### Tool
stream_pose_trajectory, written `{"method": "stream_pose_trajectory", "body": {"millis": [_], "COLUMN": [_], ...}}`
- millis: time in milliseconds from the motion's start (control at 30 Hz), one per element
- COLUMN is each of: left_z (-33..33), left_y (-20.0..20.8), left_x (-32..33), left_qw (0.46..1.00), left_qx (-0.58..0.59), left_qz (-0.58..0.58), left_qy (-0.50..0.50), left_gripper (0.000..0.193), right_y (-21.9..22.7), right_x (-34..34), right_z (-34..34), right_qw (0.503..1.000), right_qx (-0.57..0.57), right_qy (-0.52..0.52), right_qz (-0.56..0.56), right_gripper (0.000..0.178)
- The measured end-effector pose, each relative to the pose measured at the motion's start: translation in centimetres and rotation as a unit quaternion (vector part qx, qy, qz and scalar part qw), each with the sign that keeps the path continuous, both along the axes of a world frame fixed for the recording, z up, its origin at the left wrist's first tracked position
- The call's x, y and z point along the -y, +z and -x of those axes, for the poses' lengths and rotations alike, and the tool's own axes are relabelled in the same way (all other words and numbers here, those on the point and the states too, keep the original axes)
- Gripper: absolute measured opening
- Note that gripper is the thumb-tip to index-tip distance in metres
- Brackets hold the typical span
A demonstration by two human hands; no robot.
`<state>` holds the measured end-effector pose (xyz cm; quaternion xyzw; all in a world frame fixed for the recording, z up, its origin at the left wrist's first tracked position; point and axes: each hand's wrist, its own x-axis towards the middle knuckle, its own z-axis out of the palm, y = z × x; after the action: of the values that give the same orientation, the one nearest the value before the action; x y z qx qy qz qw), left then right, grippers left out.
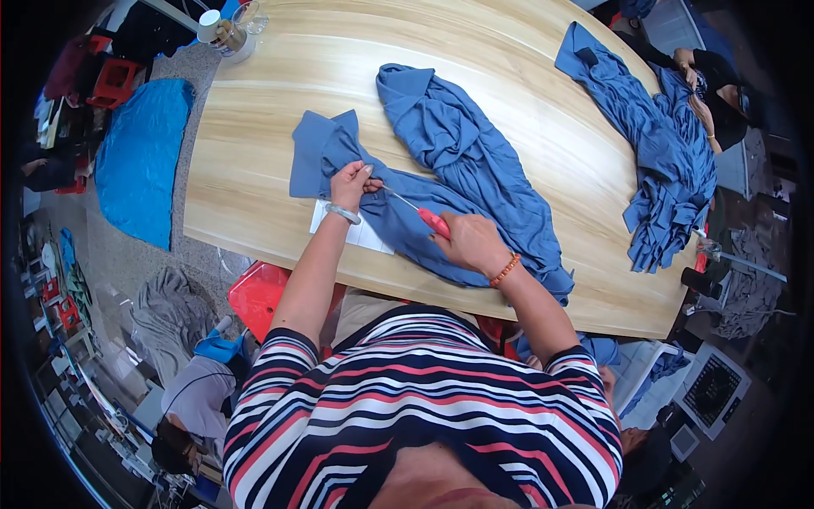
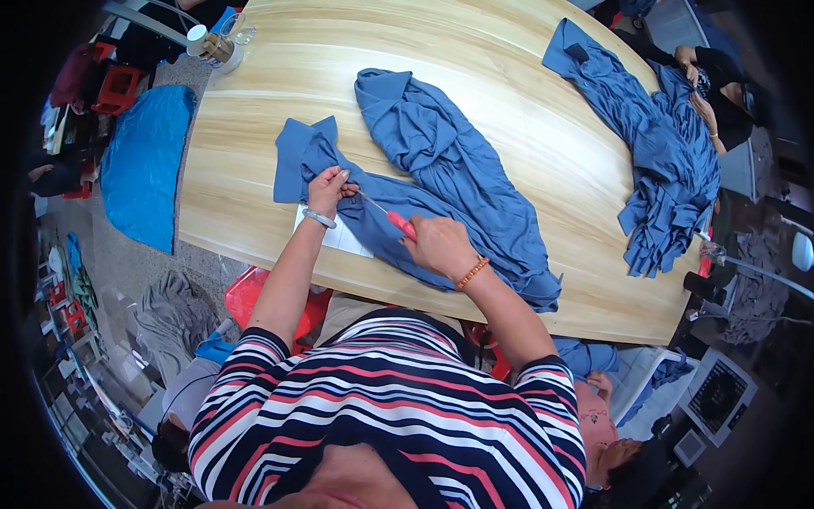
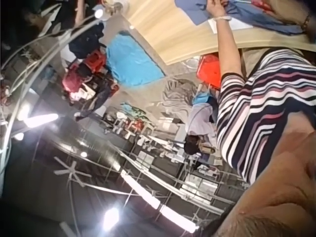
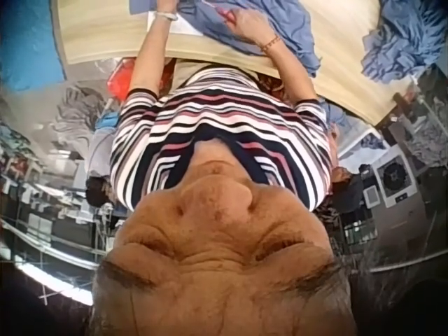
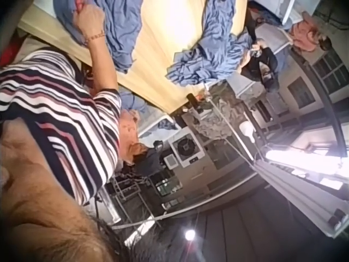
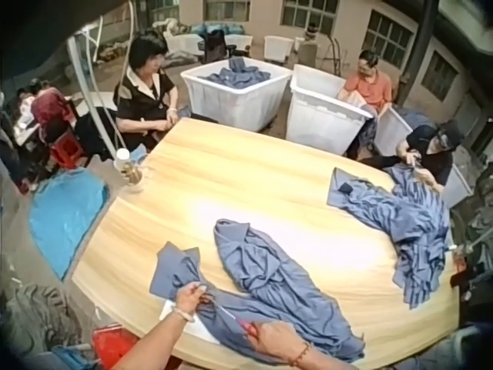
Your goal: Trimming excess threads from blue fabric garments using small scissors.
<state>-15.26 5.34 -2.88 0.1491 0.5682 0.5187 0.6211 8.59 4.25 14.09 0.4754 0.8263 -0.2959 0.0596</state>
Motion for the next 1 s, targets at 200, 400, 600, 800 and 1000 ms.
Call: {"method": "stream_pose_trajectory", "body": {"millis": [200,400,600,800,1000], "left_z": [-1.4,-0.6,-0.4,0.6,0.5], "left_y": [4.1,3.2,3.3,5.5,8.2], "left_x": [2.6,8.1,8.0,6.8,0.7], "left_qw": [0.894,0.665,0.665,0.597,0.421], "left_qx": [-0.412,-0.656,-0.670,-0.699,-0.788], "left_qz": [-0.152,-0.218,-0.231,-0.241,-0.307], "left_qy": [-0.091,-0.282,-0.237,-0.312,-0.329], "left_gripper": [0.025,0.039,0.040,0.031,0.024], "right_y": [0.2,0.3,0.6,-0.1,0.2], "right_x": [1.8,3.6,3.8,4.9,5.8], "right_z": [-2.2,-2.4,-2.3,-5.4,-8.0], "right_qw": [0.993,0.999,0.999,0.996,0.991], "right_qx": [-0.102,0.009,-0.043,-0.066,-0.064], "right_qy": [-0.052,0.031,0.021,-0.063,-0.120], "right_qz": [-0.035,0.009,0.021,-0.009,-0.008], "right_gripper": [0.027,0.021,0.023,0.024,0.024]}}
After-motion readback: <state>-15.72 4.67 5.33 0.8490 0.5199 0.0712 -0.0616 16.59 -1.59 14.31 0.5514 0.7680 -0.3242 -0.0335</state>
